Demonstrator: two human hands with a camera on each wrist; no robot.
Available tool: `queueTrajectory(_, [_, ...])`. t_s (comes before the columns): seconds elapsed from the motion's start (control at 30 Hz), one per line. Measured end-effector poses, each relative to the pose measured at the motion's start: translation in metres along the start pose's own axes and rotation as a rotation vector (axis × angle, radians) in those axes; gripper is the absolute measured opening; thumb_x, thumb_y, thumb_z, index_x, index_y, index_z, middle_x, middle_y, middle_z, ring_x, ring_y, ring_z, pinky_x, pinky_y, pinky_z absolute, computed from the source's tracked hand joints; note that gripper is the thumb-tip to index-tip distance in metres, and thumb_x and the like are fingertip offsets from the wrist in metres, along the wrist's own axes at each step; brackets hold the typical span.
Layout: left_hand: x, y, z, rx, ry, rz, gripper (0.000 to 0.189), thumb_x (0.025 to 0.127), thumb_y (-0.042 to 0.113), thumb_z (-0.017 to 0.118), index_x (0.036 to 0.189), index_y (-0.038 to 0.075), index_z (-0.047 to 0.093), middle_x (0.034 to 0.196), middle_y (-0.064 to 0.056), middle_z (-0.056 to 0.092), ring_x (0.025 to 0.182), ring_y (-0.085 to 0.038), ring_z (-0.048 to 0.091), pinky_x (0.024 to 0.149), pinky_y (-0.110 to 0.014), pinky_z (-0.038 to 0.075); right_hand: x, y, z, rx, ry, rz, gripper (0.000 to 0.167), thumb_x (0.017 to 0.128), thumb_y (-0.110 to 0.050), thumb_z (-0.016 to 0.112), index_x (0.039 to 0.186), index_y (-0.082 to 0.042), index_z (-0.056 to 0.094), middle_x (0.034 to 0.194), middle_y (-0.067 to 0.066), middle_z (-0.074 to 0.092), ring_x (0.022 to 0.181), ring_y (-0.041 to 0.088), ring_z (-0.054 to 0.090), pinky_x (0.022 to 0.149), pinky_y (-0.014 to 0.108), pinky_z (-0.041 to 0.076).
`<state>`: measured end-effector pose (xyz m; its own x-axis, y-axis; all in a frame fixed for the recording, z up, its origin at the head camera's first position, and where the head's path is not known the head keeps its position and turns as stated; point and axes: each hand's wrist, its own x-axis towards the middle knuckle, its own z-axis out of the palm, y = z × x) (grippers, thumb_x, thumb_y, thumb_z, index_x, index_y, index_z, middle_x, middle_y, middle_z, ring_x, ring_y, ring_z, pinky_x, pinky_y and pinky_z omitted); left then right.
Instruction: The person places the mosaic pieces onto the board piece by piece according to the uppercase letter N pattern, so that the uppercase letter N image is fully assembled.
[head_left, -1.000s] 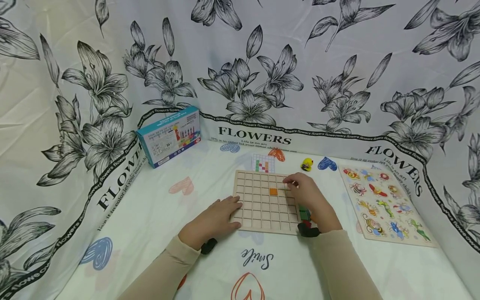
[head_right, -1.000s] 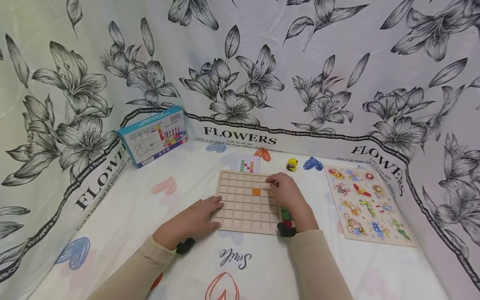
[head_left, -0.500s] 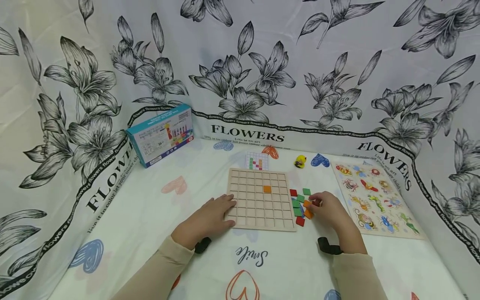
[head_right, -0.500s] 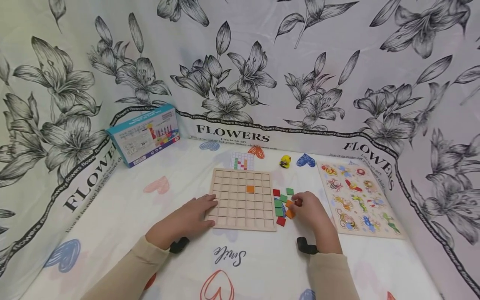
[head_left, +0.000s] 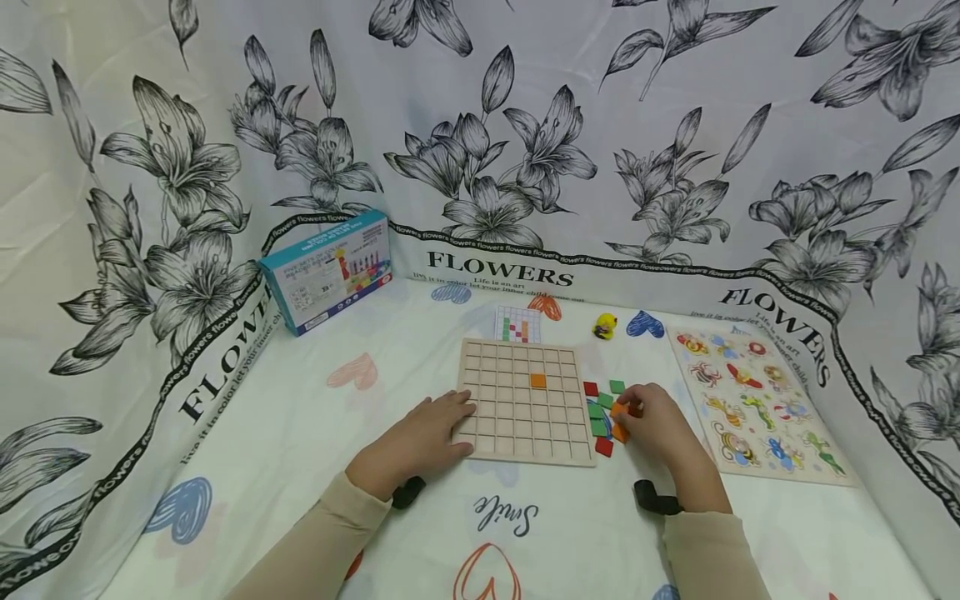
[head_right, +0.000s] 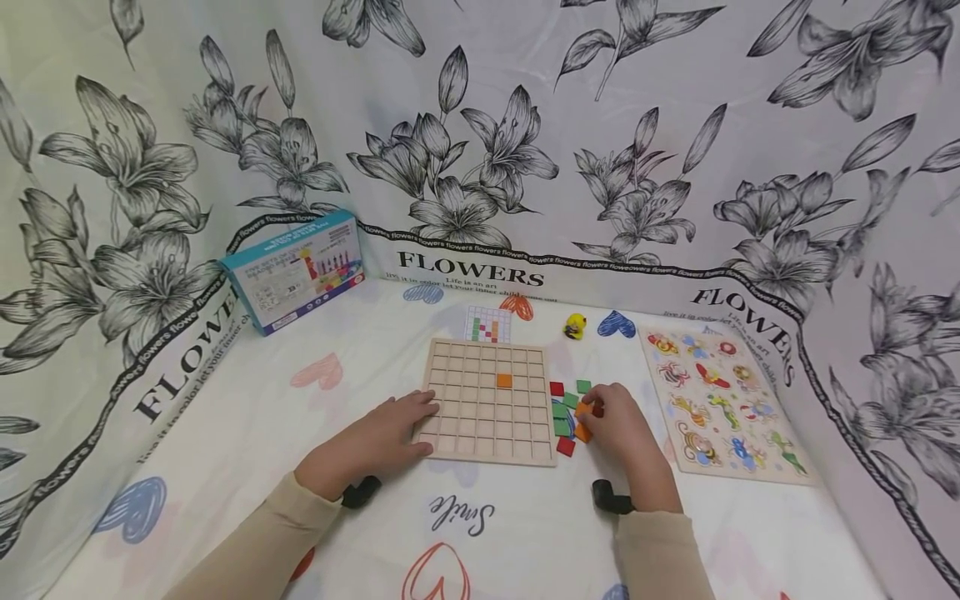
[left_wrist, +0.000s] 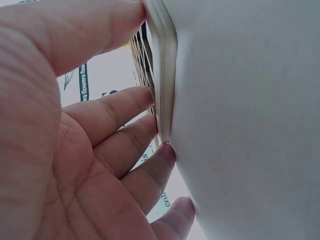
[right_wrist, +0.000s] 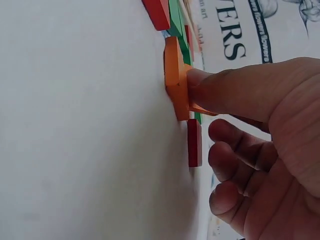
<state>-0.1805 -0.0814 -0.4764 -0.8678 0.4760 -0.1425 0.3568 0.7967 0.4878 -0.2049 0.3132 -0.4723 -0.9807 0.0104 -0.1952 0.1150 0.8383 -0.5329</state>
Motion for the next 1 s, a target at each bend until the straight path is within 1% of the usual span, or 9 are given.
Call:
queueTrajectory(0.13, [0.000, -0.001, 0.000, 0.005, 0.002, -0.003, 0.066, 0.103, 0.033, 0.076, 0.161, 0.009, 0.054, 0.176, -0.009, 0.040, 0.165, -0.033, 0.034, 0.135, -0.058, 0.026, -0.002, -0.004, -0.001, 0.025, 0.022, -0.008, 0.016, 0.104, -0.017, 0.076, 0.116, -0.008, 0.069, 0.109, 0.012, 0.062, 0.099, 0.029, 0.055, 0.080, 0.036, 0.051])
queueTrajectory(0.23, [0.000, -0.001, 0.000, 0.003, 0.000, -0.003, 0.066, 0.103, 0.033, 0.076, 0.161, 0.009, 0.054, 0.176, -0.009, 0.040, 0.165, -0.033, 0.034, 0.136, -0.058, 0.026, -0.006, -0.013, -0.003, 0.055, 0.059, -0.025, 0.013, 0.106, -0.018, 0.073, 0.116, -0.010, 0.069, 0.106, 0.010, 0.066, 0.096, 0.028, 0.057, 0.074, 0.032, 0.051])
queueTrajectory(0.33, [0.000, -0.001, 0.000, -0.003, -0.001, 0.002, 0.066, 0.103, 0.033, 0.076, 0.161, 0.009, 0.054, 0.176, -0.009, 0.040, 0.165, -0.033, 0.034, 0.136, -0.058, 0.026, -0.007, -0.029, -0.002, 0.089, 0.095, -0.065, 0.013, 0.108, -0.018, 0.070, 0.119, -0.011, 0.070, 0.110, 0.009, 0.070, 0.099, 0.027, 0.060, 0.077, 0.030, 0.055])
queueTrajectory(0.4, [0.001, -0.001, 0.001, 0.001, -0.002, 0.002, 0.066, 0.104, 0.033, 0.076, 0.161, 0.009, 0.054, 0.176, -0.009, 0.040, 0.165, -0.033, 0.034, 0.136, -0.058, 0.026, -0.005, -0.043, 0.002, 0.109, 0.093, -0.109, 0.014, 0.109, -0.017, 0.068, 0.121, -0.011, 0.071, 0.114, 0.008, 0.072, 0.102, 0.027, 0.062, 0.081, 0.032, 0.057])
queueTrajectory(0.53, [0.001, 0.000, 0.001, -0.004, 0.000, 0.002, 0.066, 0.103, 0.032, 0.076, 0.161, 0.008, 0.054, 0.175, -0.010, 0.040, 0.165, -0.033, 0.035, 0.135, -0.059, 0.026, 0.007, -0.065, 0.019, 0.110, 0.048, -0.193, 0.013, 0.110, -0.013, 0.065, 0.120, -0.011, 0.073, 0.115, 0.007, 0.073, 0.102, 0.025, 0.062, 0.086, 0.036, 0.056])
queueTrajectory(0.63, [0.000, 0.001, 0.001, -0.018, 0.000, 0.006, 0.066, 0.103, 0.031, 0.077, 0.160, 0.006, 0.055, 0.175, -0.011, 0.041, 0.164, -0.034, 0.036, 0.135, -0.060, 0.026, 0.018, -0.077, 0.031, 0.106, 0.014, -0.213, 0.012, 0.109, -0.012, 0.065, 0.119, -0.013, 0.073, 0.114, 0.005, 0.071, 0.100, 0.024, 0.061, 0.088, 0.037, 0.056])
queueTrajectory(0.73, [0.000, 0.001, 0.001, -0.024, -0.003, 0.008, 0.066, 0.102, 0.031, 0.077, 0.159, 0.006, 0.055, 0.175, -0.011, 0.041, 0.164, -0.035, 0.035, 0.135, -0.061, 0.027, 0.027, -0.085, 0.040, 0.102, -0.002, -0.217, 0.013, 0.109, -0.012, 0.066, 0.118, -0.015, 0.074, 0.114, 0.004, 0.071, 0.102, 0.024, 0.060, 0.093, 0.039, 0.057])
queueTrajectory(0.83, [0.000, 0.001, 0.001, -0.019, -0.002, 0.003, 0.066, 0.102, 0.031, 0.077, 0.160, 0.007, 0.055, 0.175, -0.010, 0.040, 0.165, -0.034, 0.035, 0.135, -0.060, 0.026, 0.033, -0.090, 0.046, 0.095, 0.000, -0.230, 0.013, 0.108, -0.011, 0.067, 0.117, -0.015, 0.075, 0.116, 0.004, 0.073, 0.105, 0.025, 0.061, 0.099, 0.043, 0.058])
queueTrajectory(1.0, [0.000, 0.000, 0.001, -0.009, 0.004, -0.002, 0.066, 0.102, 0.032, 0.077, 0.160, 0.008, 0.055, 0.175, -0.010, 0.040, 0.165, -0.033, 0.035, 0.135, -0.059, 0.026, 0.038, -0.094, 0.049, 0.083, 0.001, -0.255, 0.012, 0.107, -0.009, 0.067, 0.115, -0.014, 0.075, 0.115, 0.004, 0.073, 0.105, 0.026, 0.062, 0.102, 0.048, 0.057])
